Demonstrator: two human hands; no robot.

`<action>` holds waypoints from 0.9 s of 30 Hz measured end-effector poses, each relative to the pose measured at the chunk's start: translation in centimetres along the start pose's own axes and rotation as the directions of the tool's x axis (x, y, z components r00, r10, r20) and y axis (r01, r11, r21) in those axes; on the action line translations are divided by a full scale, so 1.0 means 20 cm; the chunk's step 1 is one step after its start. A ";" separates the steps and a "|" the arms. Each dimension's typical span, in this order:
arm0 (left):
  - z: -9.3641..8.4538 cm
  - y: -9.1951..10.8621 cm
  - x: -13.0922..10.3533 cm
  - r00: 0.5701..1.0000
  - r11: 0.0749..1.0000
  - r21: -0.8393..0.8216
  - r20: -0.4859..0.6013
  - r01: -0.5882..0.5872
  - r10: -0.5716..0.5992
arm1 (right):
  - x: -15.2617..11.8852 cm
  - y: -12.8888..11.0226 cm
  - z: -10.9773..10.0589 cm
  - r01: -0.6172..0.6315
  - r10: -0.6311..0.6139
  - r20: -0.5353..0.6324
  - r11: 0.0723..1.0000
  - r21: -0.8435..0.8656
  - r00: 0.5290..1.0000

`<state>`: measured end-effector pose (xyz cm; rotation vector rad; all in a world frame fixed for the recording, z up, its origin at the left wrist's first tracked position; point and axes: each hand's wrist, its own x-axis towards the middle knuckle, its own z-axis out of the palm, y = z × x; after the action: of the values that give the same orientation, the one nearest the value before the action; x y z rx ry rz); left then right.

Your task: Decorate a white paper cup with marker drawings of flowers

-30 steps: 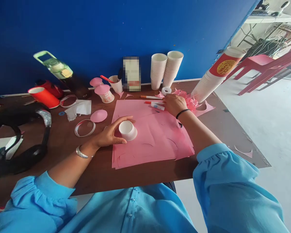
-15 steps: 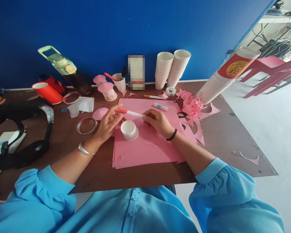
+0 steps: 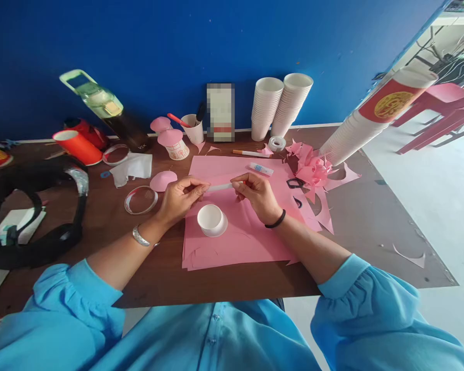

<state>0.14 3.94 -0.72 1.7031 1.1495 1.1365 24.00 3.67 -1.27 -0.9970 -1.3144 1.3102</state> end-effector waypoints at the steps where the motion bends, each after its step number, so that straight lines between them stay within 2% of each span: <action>1: 0.01 0.01 0.00 1.000 1.000 -0.012 -0.007 0.001 -0.001 | 0.00 0.01 0.01 0.006 -0.005 -0.014 1.000 0.021 1.000; 6: 0.01 0.02 0.00 0.997 0.993 -0.092 -0.013 0.074 -0.075 | 0.01 0.02 0.01 -0.010 0.015 -0.037 0.988 0.151 0.999; 10: -0.03 -0.02 0.01 0.993 0.982 -0.143 0.016 0.120 -0.119 | 0.04 0.01 -0.05 -0.042 0.061 -0.070 0.968 0.246 0.996; 13: -0.04 -0.05 0.01 0.997 0.991 -0.104 0.034 0.079 -0.076 | 0.05 0.00 -0.09 -0.043 0.073 -0.096 0.959 0.280 0.993; 19: -0.01 -0.08 0.02 0.982 0.976 0.115 0.065 -0.183 0.176 | 0.05 -0.01 -0.09 -0.102 0.141 -0.065 0.906 0.411 0.988; 22: -0.01 -0.12 0.03 0.982 0.979 0.102 0.087 -0.177 0.168 | 0.06 -0.01 -0.10 -0.130 0.177 -0.062 0.881 0.455 0.982; 27: -0.02 -0.21 0.04 0.964 0.990 -0.093 0.233 -0.110 0.129 | 0.08 0.02 -0.11 -0.129 0.185 -0.061 0.853 0.505 0.981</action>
<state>-1.11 5.94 -4.28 1.8116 0.8523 1.0018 25.76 5.69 -1.70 -0.8014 -0.7551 1.5932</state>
